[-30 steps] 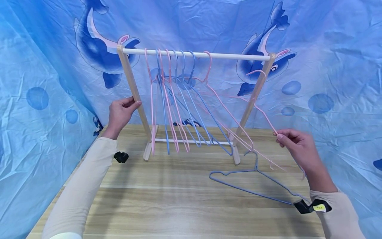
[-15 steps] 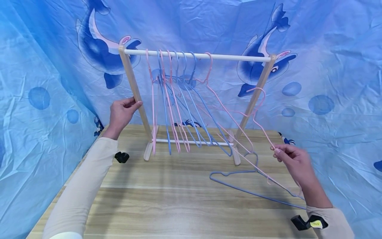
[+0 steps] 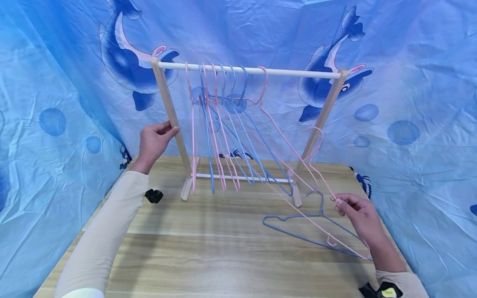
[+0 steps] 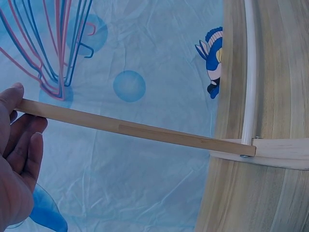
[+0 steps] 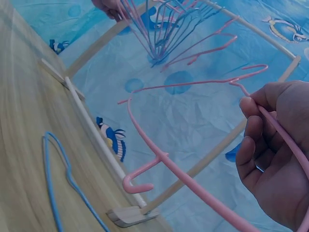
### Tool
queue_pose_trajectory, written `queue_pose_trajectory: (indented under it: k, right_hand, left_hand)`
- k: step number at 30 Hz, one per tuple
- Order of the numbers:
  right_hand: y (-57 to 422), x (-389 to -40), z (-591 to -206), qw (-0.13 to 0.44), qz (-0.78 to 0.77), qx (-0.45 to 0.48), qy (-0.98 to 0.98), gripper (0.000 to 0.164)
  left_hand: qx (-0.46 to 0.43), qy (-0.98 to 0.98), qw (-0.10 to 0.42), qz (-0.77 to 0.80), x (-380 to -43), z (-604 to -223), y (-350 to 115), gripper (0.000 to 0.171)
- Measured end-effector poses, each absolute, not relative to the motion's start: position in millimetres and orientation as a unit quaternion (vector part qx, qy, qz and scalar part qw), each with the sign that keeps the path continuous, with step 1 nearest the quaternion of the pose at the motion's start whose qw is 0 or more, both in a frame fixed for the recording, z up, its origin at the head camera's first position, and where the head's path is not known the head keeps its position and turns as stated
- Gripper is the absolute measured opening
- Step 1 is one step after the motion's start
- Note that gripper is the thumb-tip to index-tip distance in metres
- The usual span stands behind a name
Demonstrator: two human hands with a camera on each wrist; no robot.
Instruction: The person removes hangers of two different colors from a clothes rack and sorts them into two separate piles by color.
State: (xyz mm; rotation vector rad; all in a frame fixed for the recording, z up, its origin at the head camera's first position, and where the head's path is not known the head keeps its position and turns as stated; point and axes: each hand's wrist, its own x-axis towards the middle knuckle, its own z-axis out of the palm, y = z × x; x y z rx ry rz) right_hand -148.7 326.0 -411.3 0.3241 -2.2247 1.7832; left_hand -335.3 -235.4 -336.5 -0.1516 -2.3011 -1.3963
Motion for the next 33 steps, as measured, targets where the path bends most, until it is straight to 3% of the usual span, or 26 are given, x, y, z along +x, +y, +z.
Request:
queue_pose_trajectory:
  k: [17, 25, 33]
  right_hand:
    - [302.4, -149.2, -443.5, 0.067, 0.698, 0.129, -0.702, 0.018]
    - [285.6, -154.7, -459.3, 0.005, 0.734, 0.159, -0.660, 0.037]
    - [266.6, -158.2, -470.0, -0.057, 0.757, 0.176, -0.627, 0.032]
  left_hand:
    - [-0.059, -0.831, 0.230, -0.502, -337.8, -338.5, -235.9, 0.049]
    - [-0.054, -0.835, 0.224, -0.500, -337.1, -337.2, -234.7, 0.049]
    - [-0.054, -0.836, 0.224, -0.497, -335.9, -337.0, -235.2, 0.050]
